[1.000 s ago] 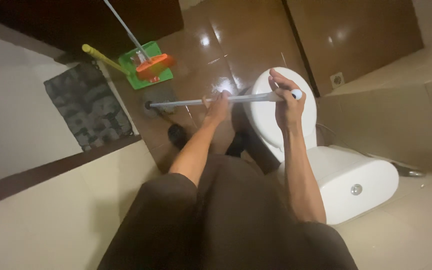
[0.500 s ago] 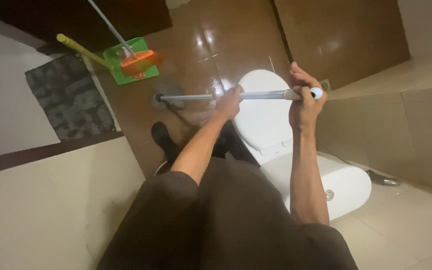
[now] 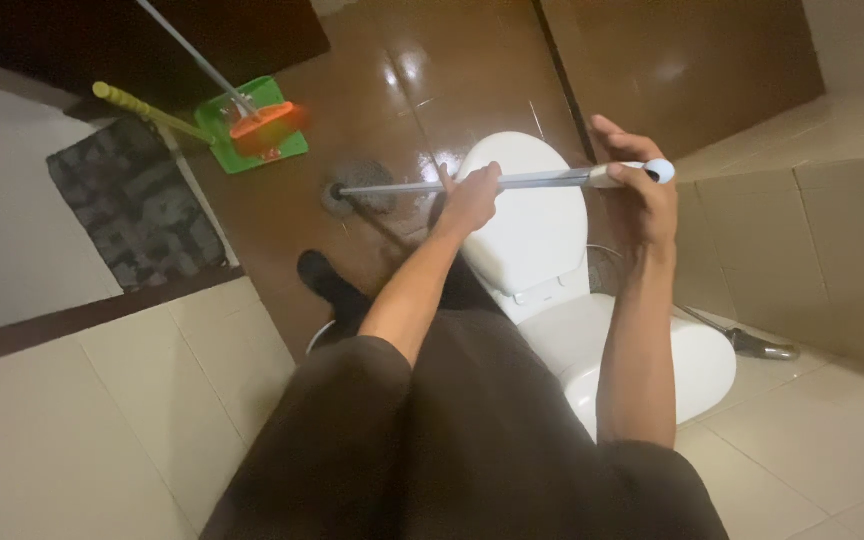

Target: The person mops the bathroom floor using a mop.

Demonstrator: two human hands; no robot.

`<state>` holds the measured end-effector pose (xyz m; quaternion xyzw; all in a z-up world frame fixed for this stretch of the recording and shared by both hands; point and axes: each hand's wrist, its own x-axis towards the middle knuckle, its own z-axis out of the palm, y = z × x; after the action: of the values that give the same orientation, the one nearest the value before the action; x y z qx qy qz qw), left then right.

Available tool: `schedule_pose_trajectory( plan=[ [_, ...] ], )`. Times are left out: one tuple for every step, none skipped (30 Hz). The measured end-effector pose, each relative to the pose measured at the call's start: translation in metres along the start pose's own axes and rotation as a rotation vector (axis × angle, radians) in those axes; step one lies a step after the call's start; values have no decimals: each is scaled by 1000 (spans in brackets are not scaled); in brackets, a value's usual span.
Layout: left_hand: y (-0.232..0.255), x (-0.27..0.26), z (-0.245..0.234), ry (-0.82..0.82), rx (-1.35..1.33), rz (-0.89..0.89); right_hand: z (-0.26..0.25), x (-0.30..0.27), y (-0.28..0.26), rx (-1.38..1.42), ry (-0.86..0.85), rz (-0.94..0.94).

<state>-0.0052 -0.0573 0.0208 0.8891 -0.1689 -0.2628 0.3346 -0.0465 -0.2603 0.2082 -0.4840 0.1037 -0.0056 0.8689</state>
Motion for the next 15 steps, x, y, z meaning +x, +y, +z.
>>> schedule_pose_trajectory(
  plan=[
    [1,1,1,12,5,-2,2,2,4,-9,32,-76],
    [4,2,2,26,9,-5,5,5,10,-18,62,-150],
    [3,3,2,40,14,-9,8,8,15,-27,94,-224],
    [0,1,3,53,23,10,12,9,20,-20,163,-237],
    [-3,0,4,67,32,28,17,11,25,-14,233,-250],
    [-6,2,3,85,42,48,22,14,28,-8,298,-266],
    [-9,3,3,90,46,56,28,16,30,-39,322,-276],
    [-12,4,3,97,50,61,34,17,31,-69,343,-285],
    [-15,4,3,104,54,66,40,19,30,-99,363,-294],
    [-17,6,2,106,55,70,43,21,29,-93,346,-283],
    [-20,9,0,108,56,74,46,24,28,-87,330,-272],
    [-21,9,0,105,56,81,48,25,28,-83,320,-261],
    [-24,6,-1,94,61,71,50,26,30,-92,307,-258],
    [-27,6,-4,88,69,66,51,30,33,-100,293,-261],
    [-29,6,-7,81,76,62,51,32,35,-108,279,-265]
  ],
)
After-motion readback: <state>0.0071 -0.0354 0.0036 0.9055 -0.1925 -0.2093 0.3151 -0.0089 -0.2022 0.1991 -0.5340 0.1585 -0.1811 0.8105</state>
